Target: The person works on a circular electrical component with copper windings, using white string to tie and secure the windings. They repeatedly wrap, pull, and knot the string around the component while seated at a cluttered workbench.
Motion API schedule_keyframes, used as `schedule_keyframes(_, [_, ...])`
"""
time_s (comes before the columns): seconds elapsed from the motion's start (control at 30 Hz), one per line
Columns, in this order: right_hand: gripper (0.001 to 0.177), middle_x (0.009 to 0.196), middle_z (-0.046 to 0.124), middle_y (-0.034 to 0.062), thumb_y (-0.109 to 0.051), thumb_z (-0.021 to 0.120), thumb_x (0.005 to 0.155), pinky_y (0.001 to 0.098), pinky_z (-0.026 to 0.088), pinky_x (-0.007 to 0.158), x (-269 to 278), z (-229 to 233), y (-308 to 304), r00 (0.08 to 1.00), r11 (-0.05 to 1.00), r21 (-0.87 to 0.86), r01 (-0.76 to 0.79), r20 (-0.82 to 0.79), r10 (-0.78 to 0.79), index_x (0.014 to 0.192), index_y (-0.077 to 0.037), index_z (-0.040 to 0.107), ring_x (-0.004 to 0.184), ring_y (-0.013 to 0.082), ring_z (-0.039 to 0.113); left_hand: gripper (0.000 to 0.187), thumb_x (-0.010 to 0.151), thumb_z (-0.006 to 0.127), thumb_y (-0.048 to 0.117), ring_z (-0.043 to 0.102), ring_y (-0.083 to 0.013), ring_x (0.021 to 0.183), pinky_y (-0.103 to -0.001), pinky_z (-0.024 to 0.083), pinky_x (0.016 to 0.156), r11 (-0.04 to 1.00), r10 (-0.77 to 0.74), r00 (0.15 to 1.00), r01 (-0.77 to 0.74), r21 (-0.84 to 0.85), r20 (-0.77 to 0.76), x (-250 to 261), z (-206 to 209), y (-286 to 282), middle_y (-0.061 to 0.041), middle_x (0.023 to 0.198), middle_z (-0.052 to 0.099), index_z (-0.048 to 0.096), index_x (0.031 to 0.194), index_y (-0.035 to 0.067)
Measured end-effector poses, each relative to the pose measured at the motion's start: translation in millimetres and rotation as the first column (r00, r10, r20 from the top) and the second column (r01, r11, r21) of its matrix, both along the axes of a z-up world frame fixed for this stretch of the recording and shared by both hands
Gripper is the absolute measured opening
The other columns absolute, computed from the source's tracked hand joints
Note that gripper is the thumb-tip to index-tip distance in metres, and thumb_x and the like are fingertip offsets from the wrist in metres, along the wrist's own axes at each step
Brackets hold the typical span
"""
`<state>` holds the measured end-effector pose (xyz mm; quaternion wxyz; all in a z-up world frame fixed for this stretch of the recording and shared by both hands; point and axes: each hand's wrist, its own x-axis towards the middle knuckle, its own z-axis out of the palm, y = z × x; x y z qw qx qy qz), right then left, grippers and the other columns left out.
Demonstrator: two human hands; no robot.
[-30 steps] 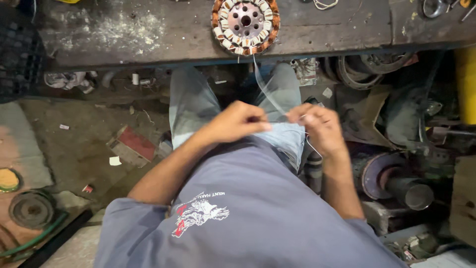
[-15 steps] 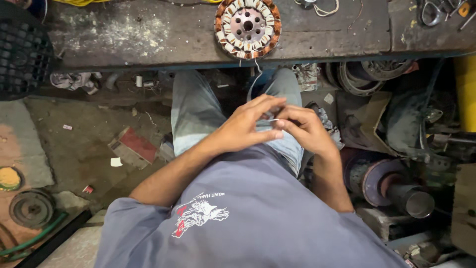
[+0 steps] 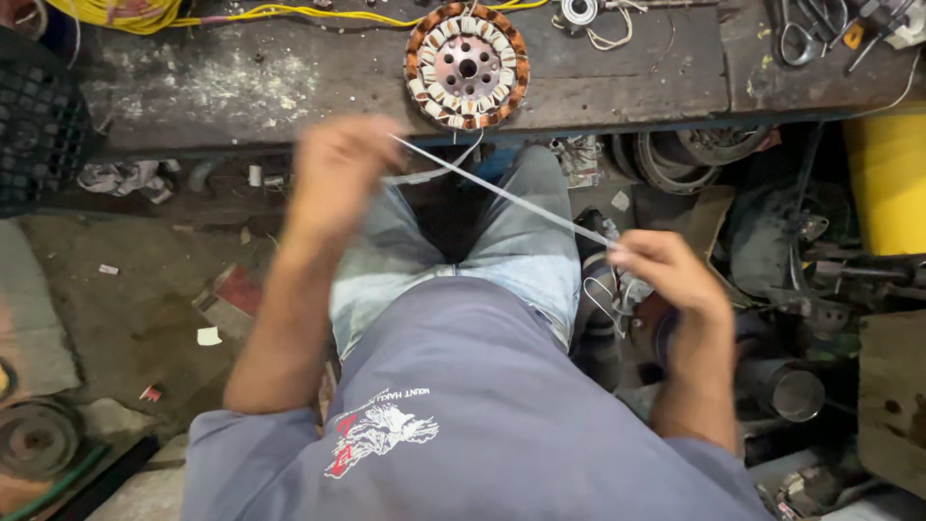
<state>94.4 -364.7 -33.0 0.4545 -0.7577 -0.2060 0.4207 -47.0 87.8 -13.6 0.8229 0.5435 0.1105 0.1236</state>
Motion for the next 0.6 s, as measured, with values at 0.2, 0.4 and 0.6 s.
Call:
schedule_keyframes(0.2, [0.016,0.066,0.054,-0.0057,-0.017,0.069,0.104,0.0228,0.034,0.054,1,26,-30,0.855,0.763,0.386,0.518,-0.197,-0.48,0.095,-0.004,0.069,0.059,0.0035,0.044,0.031,0.114,0.066,0.027,0.06,-0.0124,0.07,-0.028,0.048,0.063,0.958,0.016,0.976,0.048,-0.284,0.219,-7,7,10,-0.004,0.085,0.068,0.071,0.128,-0.001])
schedule_keyframes(0.4, [0.018,0.07,0.062,-0.0028,-0.018,0.071,0.097,0.0246,0.045,0.058,-29,29,94,0.923,0.999,0.046,-0.019,0.384,0.0,0.095,0.0,0.07,0.065,0.0052,0.055,0.062,0.107,0.065,0.029,0.058,-0.0291,0.128,-0.039,0.049,0.105,0.856,-0.399,0.867,0.236,0.461,0.298,12,11,-111,-0.023,0.138,0.058,0.038,0.151,-0.005])
schedule_keyframes(0.6, [0.014,0.074,0.061,-0.0021,-0.014,0.077,0.09,0.0265,0.04,0.058,-10,47,68,0.981,0.993,0.115,0.024,0.188,-0.046,0.092,0.0,0.073,0.068,0.0074,0.051,0.026,0.102,0.066,0.027,0.059,-0.0039,0.077,-0.025,0.051,0.068,0.903,-0.395,0.918,0.395,0.168,-0.036,6,-10,-86,0.004,0.083,0.068,0.072,0.095,0.003])
